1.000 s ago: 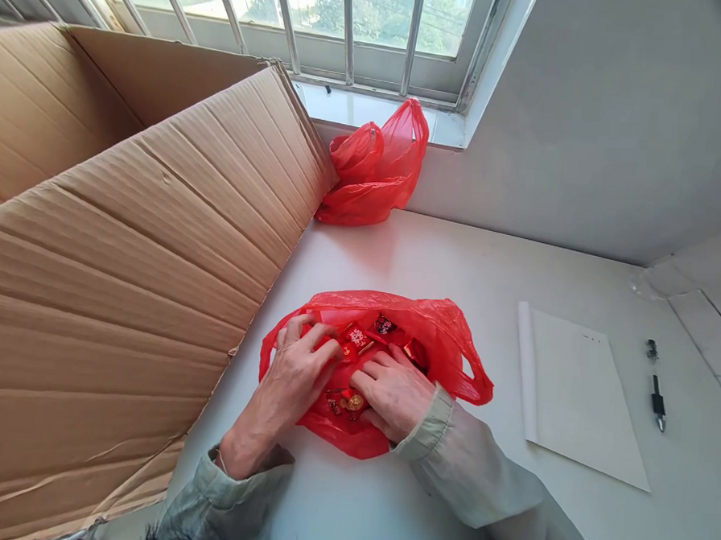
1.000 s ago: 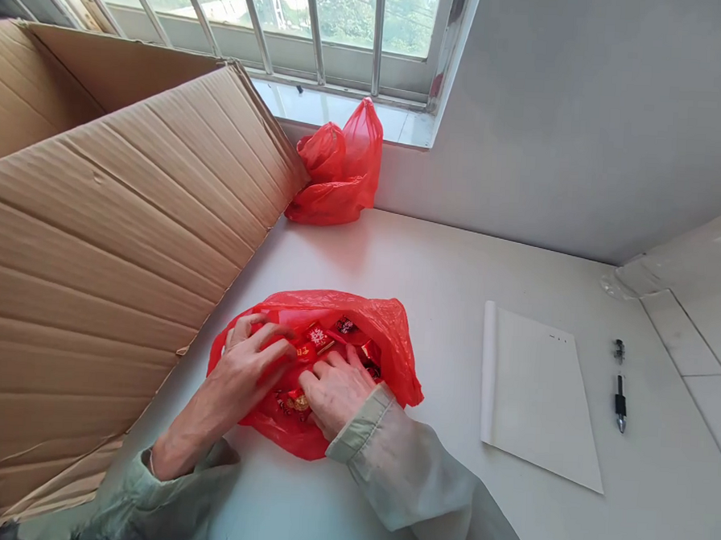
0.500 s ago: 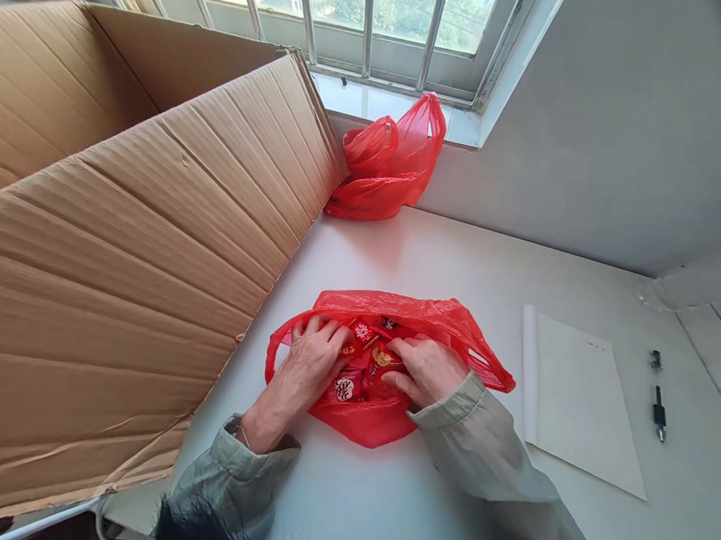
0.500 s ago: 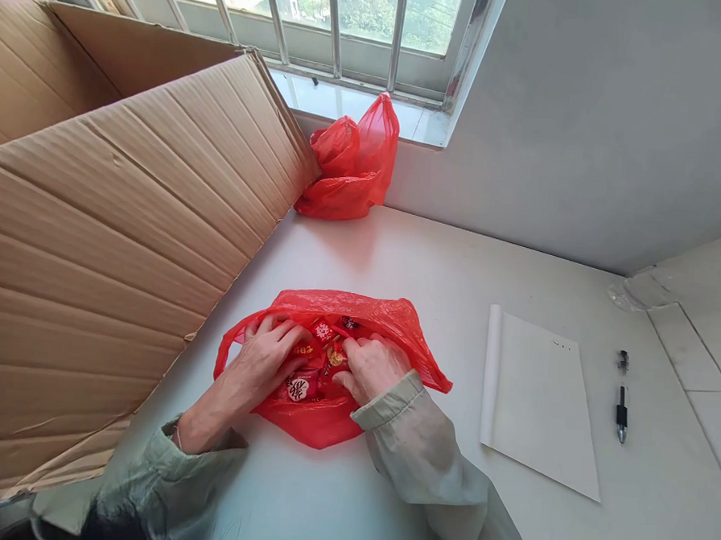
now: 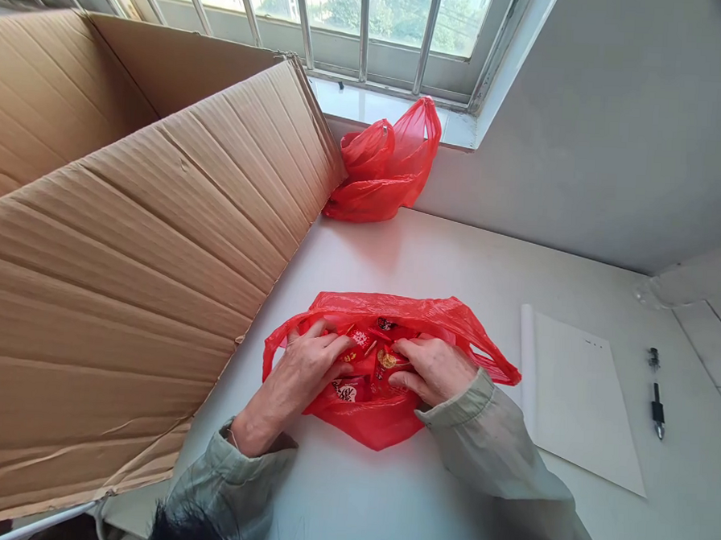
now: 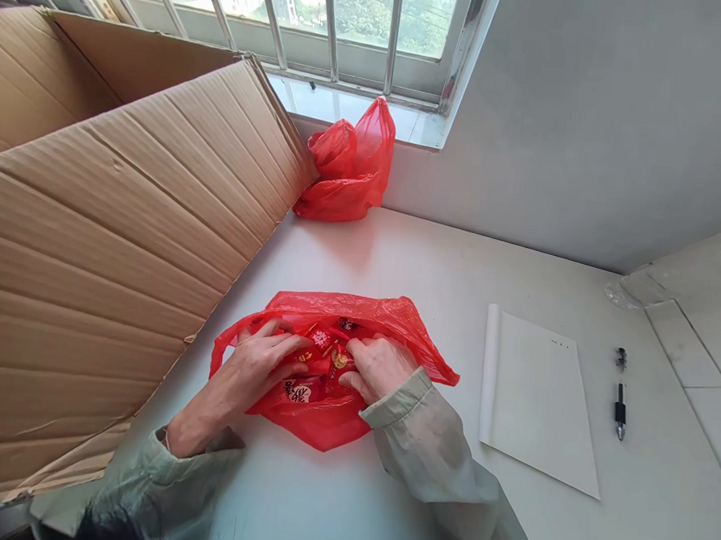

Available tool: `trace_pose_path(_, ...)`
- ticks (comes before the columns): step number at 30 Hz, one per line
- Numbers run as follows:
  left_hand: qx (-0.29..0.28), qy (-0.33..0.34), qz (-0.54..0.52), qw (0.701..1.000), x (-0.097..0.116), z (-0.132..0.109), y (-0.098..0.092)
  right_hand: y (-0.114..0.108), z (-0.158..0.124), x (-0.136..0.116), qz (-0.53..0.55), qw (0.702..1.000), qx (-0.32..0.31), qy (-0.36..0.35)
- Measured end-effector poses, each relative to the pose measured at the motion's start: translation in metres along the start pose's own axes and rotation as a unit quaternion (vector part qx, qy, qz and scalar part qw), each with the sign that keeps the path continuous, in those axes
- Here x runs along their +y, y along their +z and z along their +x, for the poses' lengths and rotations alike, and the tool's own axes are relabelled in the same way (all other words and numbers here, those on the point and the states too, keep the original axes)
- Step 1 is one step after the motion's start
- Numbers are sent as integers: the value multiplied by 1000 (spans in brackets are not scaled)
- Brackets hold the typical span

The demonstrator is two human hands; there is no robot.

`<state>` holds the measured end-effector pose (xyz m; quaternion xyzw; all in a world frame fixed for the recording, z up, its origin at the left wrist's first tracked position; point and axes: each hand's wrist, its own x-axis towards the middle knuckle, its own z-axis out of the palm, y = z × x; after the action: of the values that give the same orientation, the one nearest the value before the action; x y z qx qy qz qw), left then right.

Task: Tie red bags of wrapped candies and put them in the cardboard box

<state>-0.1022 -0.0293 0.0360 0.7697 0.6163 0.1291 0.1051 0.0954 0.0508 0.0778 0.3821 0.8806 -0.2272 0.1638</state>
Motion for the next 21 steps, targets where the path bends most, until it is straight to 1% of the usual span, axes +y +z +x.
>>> trace_pose_path(5, -3, -8, 28, 1000, 4, -2, -1, 0, 1, -5, -1, 1000, -12, -3)
trace_pose_path(7, -11, 1, 34, 999, 5, -4, -2, 1, 2, -4, 3, 1000, -11, 1)
trace_pose_path(9, -27, 18, 26, 999, 8, -7, -3, 3, 3, -3, 2, 1000, -7, 4)
trace_pose_path(11, -48, 21, 23, 998, 12, -8, -2, 5, 4, -2, 1, 1000, -4, 12)
trace_pose_path(15, -76, -12, 22, 997, 18, -9, 2, 9, 4, -1, 4, 999, 6, 44)
trace_pose_path(21, -118, 2, -7, 993, 19, -12, -6, 10, 5, 0, 8, 998, 13, 61)
